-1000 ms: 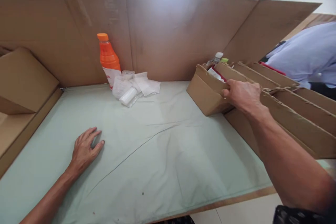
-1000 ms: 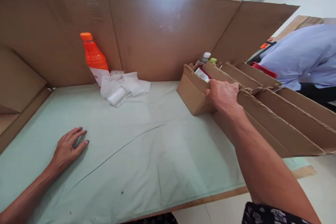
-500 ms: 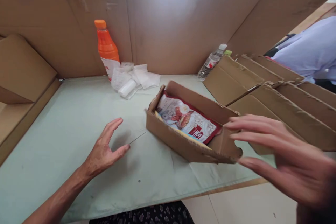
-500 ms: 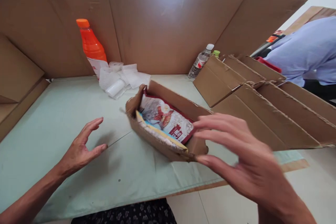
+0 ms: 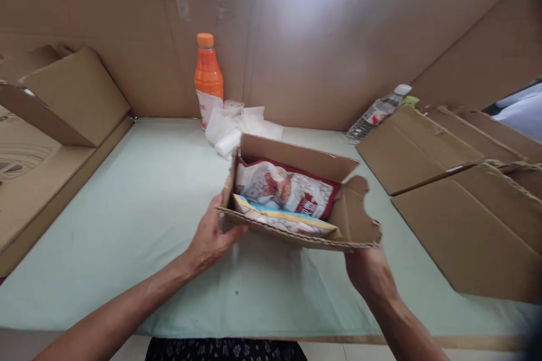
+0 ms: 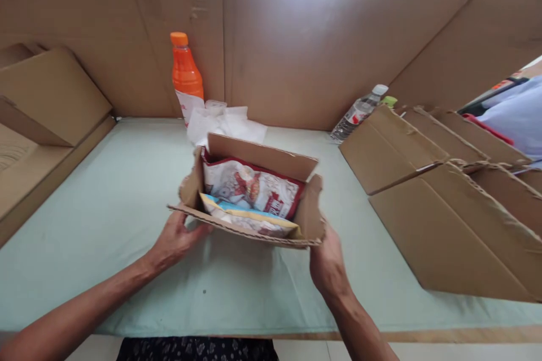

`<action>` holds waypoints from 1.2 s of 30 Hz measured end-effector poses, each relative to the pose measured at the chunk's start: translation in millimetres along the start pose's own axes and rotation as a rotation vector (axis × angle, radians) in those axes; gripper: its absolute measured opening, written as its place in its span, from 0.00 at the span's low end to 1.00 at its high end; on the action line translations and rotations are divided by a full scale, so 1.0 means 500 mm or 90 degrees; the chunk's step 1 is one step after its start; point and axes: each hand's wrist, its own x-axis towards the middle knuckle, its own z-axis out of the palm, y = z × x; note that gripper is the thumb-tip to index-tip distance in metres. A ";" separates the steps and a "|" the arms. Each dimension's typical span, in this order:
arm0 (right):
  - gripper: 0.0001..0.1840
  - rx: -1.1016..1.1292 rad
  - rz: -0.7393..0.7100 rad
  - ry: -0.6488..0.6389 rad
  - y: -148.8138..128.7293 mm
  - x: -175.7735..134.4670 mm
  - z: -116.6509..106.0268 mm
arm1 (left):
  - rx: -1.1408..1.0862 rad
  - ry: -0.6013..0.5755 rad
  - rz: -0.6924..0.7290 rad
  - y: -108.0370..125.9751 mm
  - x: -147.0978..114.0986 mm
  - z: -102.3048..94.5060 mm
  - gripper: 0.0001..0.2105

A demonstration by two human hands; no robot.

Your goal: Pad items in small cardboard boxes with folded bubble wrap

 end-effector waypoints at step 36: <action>0.16 -0.279 -0.313 -0.261 -0.086 0.116 0.103 | 0.031 0.292 -0.255 -0.085 -0.031 -0.246 0.22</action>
